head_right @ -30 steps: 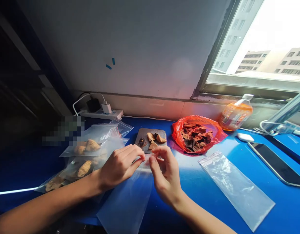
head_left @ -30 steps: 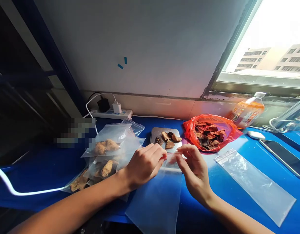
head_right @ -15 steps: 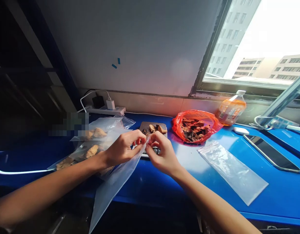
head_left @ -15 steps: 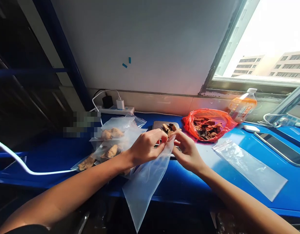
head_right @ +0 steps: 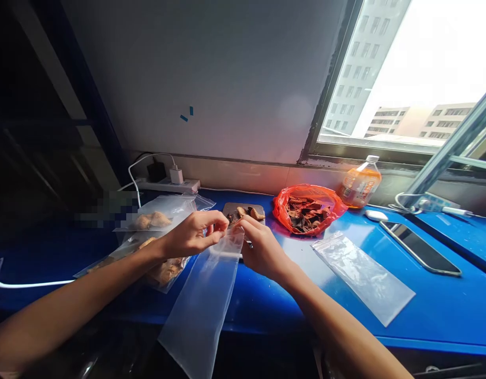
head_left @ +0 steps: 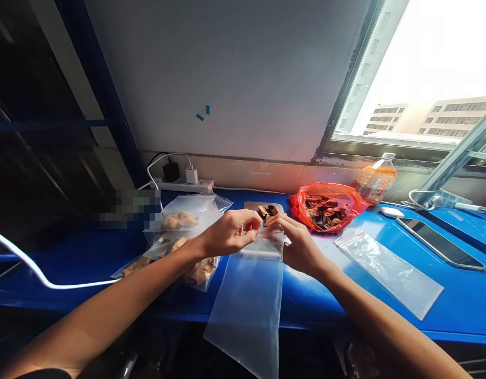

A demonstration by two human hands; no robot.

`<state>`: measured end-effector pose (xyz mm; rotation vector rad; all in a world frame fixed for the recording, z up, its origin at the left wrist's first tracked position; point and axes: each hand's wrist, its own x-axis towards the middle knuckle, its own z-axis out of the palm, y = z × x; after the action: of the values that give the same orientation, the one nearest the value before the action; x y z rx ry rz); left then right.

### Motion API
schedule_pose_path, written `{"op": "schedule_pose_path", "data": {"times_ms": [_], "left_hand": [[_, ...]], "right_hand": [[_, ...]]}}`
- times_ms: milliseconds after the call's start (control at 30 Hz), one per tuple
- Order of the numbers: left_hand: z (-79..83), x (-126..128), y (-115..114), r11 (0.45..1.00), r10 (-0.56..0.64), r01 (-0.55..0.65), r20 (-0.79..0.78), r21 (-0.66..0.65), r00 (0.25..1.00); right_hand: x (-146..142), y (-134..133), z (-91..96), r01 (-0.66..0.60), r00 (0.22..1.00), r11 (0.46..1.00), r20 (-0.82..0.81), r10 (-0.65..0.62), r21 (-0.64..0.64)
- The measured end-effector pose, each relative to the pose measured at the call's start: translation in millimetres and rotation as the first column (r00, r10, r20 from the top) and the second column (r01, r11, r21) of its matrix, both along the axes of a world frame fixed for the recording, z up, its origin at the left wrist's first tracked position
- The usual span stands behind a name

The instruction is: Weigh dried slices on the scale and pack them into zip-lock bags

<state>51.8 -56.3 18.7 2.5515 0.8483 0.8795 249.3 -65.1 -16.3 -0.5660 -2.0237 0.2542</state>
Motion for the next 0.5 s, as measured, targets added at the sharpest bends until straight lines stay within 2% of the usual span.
{"op": "schedule_pose_path", "data": {"times_ms": [167, 233, 267, 333, 400, 467, 500], "left_hand": [[10.9, -3.7, 1.9, 0.997, 0.051, -0.045, 0.086, -0.069, 0.995], [16.1, -5.9, 0.7, 0.992, 0.059, -0.047, 0.106, -0.115, 0.993], [18.0, -6.6, -0.2, 0.989, 0.046, -0.032, 0.094, -0.145, 0.994], [19.3, -7.3, -2.1, 0.980, 0.000, 0.010, 0.050, -0.200, 0.999], [17.9, -7.6, -2.9, 0.970, -0.042, 0.046, 0.023, -0.237, 0.999], [15.3, -8.0, -2.6, 0.959, -0.063, 0.066, 0.017, -0.275, 0.998], [14.0, -8.2, -2.2, 0.948, -0.075, 0.078, 0.022, -0.308, 0.997]], "right_hand": [[10.4, 4.6, 1.3, 0.057, 0.994, 0.997, 0.095, -0.051, -0.053], [11.7, 3.4, 5.2, 0.023, 0.998, 0.990, 0.069, -0.013, -0.141], [11.2, 2.1, 7.8, -0.034, 0.999, 0.977, 0.024, 0.040, -0.213], [8.6, -1.1, 12.9, -0.220, 0.975, 0.900, -0.111, 0.192, -0.377], [5.2, -4.0, 16.2, -0.421, 0.906, 0.757, -0.264, 0.329, -0.499], [2.6, -6.1, 16.9, -0.539, 0.842, 0.635, -0.379, 0.385, -0.552], [1.9, -6.8, 16.4, -0.560, 0.828, 0.606, -0.416, 0.377, -0.565]]}}
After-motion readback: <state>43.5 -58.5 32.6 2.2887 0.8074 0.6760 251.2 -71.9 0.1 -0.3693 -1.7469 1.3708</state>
